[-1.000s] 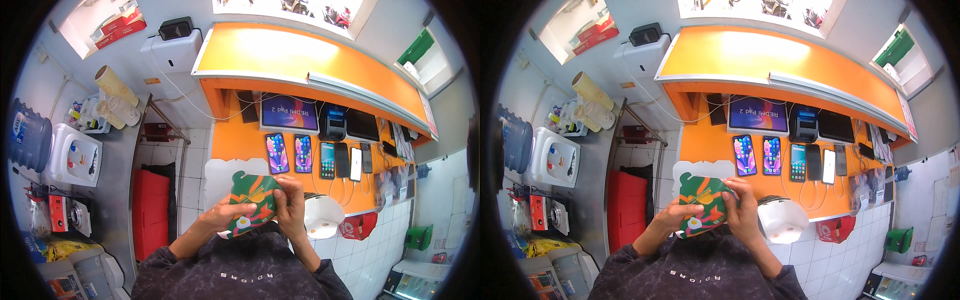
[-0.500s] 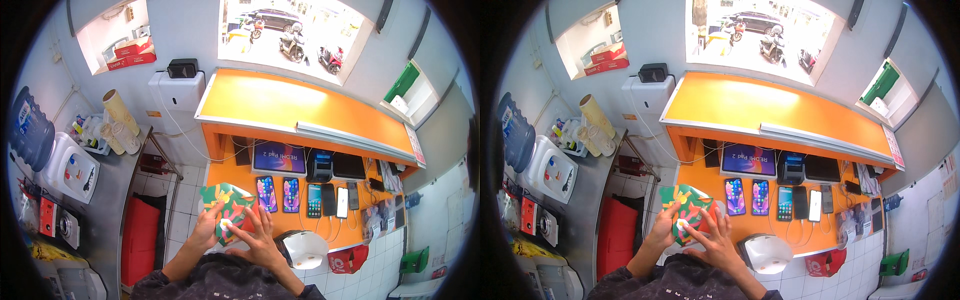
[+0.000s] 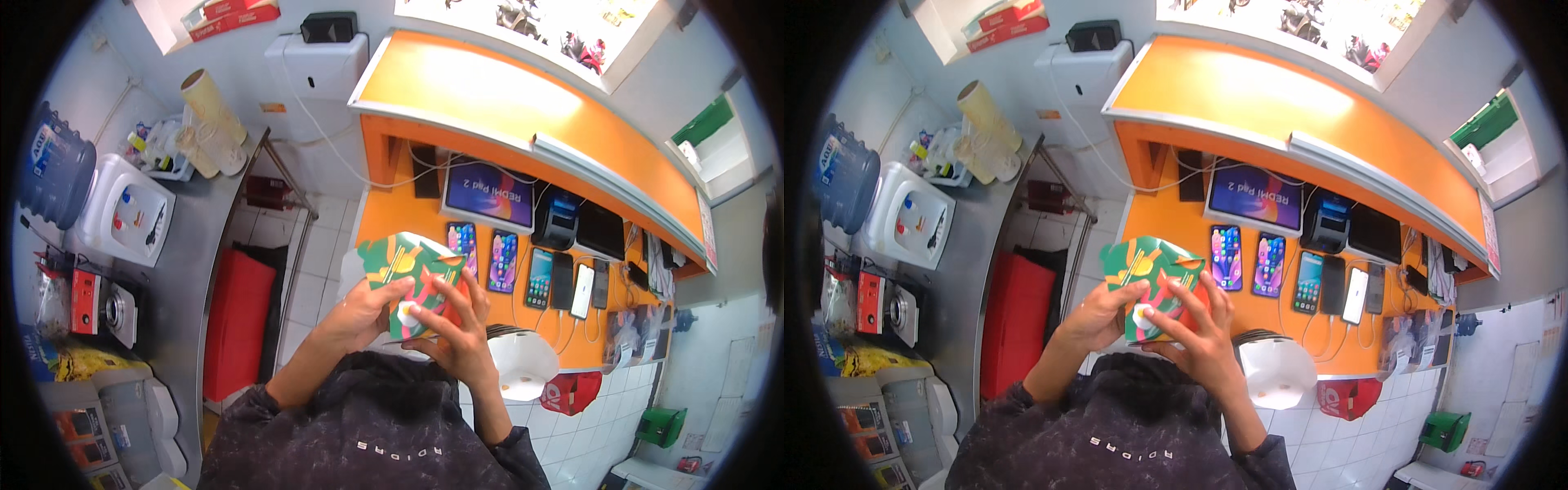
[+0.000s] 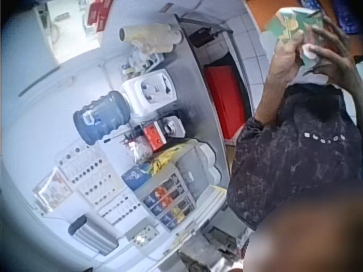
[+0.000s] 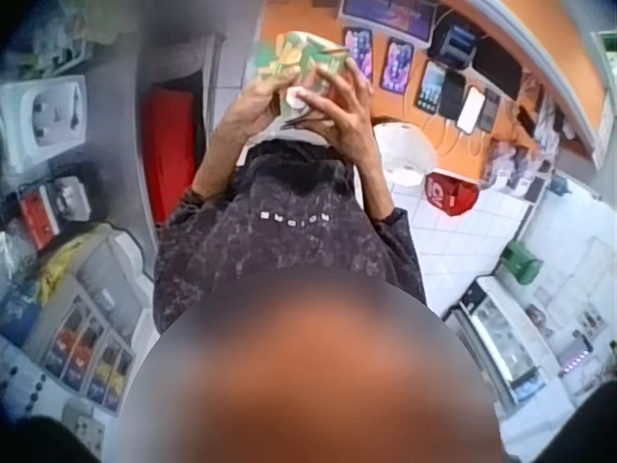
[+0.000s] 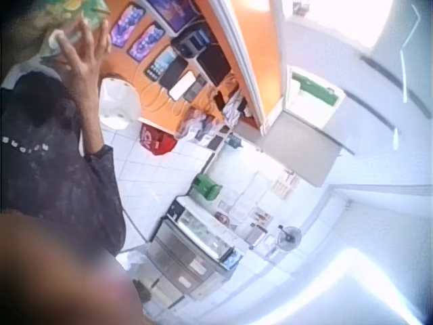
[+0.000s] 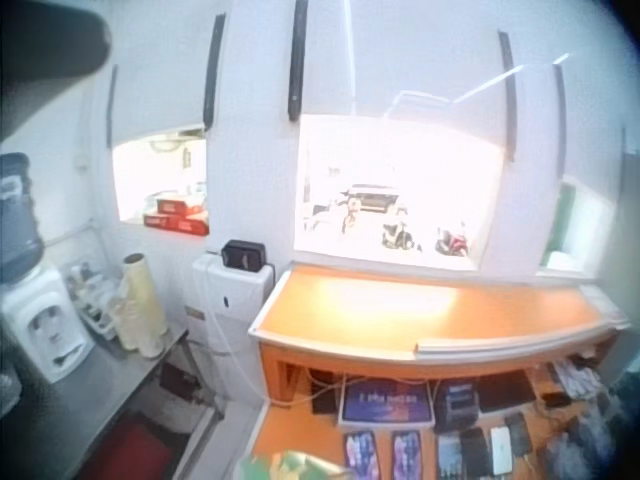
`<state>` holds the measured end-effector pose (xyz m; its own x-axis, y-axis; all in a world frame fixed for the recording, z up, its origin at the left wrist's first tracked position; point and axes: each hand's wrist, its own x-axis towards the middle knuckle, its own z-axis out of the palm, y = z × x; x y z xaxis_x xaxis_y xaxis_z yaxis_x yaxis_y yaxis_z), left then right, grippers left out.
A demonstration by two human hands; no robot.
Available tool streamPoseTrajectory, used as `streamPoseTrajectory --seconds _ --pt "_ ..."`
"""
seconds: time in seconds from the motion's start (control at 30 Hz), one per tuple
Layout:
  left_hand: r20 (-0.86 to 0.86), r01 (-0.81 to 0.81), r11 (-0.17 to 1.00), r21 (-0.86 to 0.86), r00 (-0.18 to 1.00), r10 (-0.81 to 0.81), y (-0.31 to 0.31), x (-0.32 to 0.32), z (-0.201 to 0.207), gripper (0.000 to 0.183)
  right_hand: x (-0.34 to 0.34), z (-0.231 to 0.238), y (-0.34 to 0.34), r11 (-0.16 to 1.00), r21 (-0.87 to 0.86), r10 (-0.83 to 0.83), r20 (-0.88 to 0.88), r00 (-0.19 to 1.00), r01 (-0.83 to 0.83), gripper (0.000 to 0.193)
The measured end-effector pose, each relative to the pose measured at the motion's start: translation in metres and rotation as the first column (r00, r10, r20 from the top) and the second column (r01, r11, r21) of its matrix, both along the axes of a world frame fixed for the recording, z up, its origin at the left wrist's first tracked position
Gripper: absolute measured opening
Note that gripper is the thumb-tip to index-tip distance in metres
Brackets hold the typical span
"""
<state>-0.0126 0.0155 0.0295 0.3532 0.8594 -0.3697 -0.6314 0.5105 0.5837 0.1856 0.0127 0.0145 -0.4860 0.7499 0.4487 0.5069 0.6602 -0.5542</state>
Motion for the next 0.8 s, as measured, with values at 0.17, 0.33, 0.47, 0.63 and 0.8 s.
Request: streamPoseTrajectory --seconds 0.17,0.33,0.47,0.63,0.8 --pt "0.055 -0.017 1.000 0.024 0.998 0.016 0.004 0.001 -0.003 0.037 0.000 0.009 0.000 0.987 -0.152 0.037 -0.032 0.999 -0.041 0.058" --pt "0.048 -0.039 0.999 0.035 0.998 0.037 0.004 0.002 -0.005 0.037 -0.003 0.010 0.000 0.985 -0.175 0.007 -0.004 1.000 -0.007 0.055" --pt "-0.059 -0.007 0.999 0.048 0.998 0.010 0.000 -0.002 -0.010 0.037 -0.006 0.001 -0.002 0.986 -0.167 -0.024 -0.072 0.997 0.011 0.043" --pt "-0.324 0.095 0.995 0.026 0.942 -0.082 -0.009 -0.008 -0.019 0.036 -0.002 -0.007 -0.002 0.985 -0.171 -0.009 -0.106 0.994 -0.010 0.036" --pt "-0.241 0.001 0.999 0.054 0.970 0.012 -0.016 -0.007 -0.022 0.038 -0.005 -0.010 -0.008 0.969 -0.249 -0.053 -0.228 0.972 -0.005 0.029"
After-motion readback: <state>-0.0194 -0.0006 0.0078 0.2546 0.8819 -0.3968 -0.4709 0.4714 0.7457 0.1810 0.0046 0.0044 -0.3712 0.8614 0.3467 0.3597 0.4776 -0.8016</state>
